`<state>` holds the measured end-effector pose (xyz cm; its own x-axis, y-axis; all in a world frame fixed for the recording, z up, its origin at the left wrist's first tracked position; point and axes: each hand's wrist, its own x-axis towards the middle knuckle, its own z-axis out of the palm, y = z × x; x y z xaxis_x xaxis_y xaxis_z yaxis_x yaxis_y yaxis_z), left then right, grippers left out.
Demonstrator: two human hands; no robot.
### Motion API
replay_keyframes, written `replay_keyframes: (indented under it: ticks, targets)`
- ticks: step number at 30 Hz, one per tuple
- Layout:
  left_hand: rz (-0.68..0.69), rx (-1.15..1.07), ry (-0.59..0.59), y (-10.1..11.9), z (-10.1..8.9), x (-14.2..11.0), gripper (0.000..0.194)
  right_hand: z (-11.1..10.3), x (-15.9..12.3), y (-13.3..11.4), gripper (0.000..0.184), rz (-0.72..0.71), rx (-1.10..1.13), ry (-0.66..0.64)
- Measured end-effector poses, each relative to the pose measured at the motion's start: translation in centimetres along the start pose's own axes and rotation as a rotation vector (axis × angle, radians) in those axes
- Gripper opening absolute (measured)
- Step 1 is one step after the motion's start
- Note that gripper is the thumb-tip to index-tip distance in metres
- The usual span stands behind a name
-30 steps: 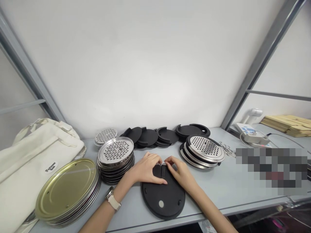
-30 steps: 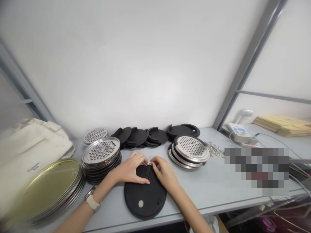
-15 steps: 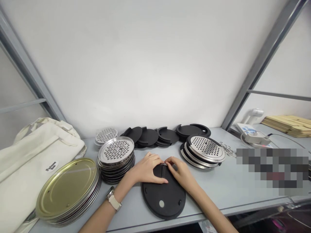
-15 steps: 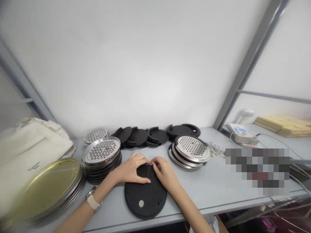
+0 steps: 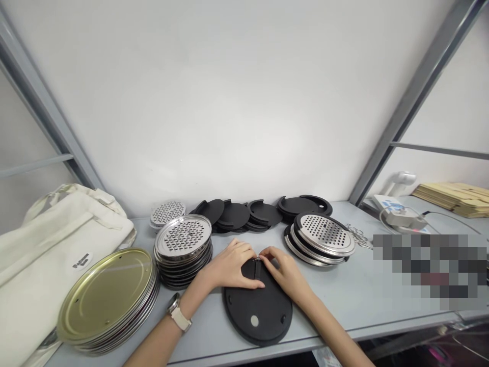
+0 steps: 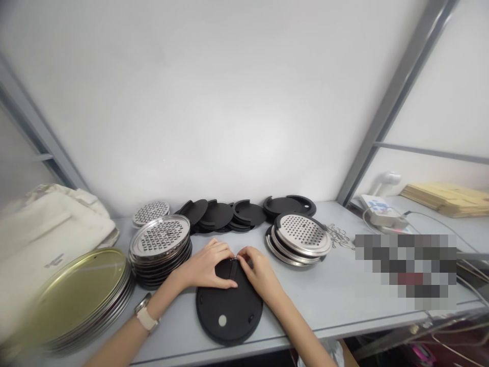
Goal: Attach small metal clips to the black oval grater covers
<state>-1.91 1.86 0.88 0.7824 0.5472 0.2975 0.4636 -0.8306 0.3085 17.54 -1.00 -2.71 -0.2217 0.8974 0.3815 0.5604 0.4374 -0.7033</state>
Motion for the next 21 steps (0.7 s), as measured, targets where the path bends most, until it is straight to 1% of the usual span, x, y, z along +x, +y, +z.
replay_keyframes:
  ticks: [6,14,21]
  targets:
    - [-0.002,-0.002,0.008,-0.02,0.07,0.00,0.047,-0.09,0.00,-0.27,0.012,0.003,0.002,0.002]
    - [0.008,0.000,0.014,-0.02,0.17,0.00,0.047,-0.10,0.03,-0.51,0.017,0.005,-0.032,0.016]
    - [-0.003,-0.010,-0.001,0.07,0.04,0.01,0.048,-0.01,0.08,-0.38,0.015,0.001,-0.035,0.020]
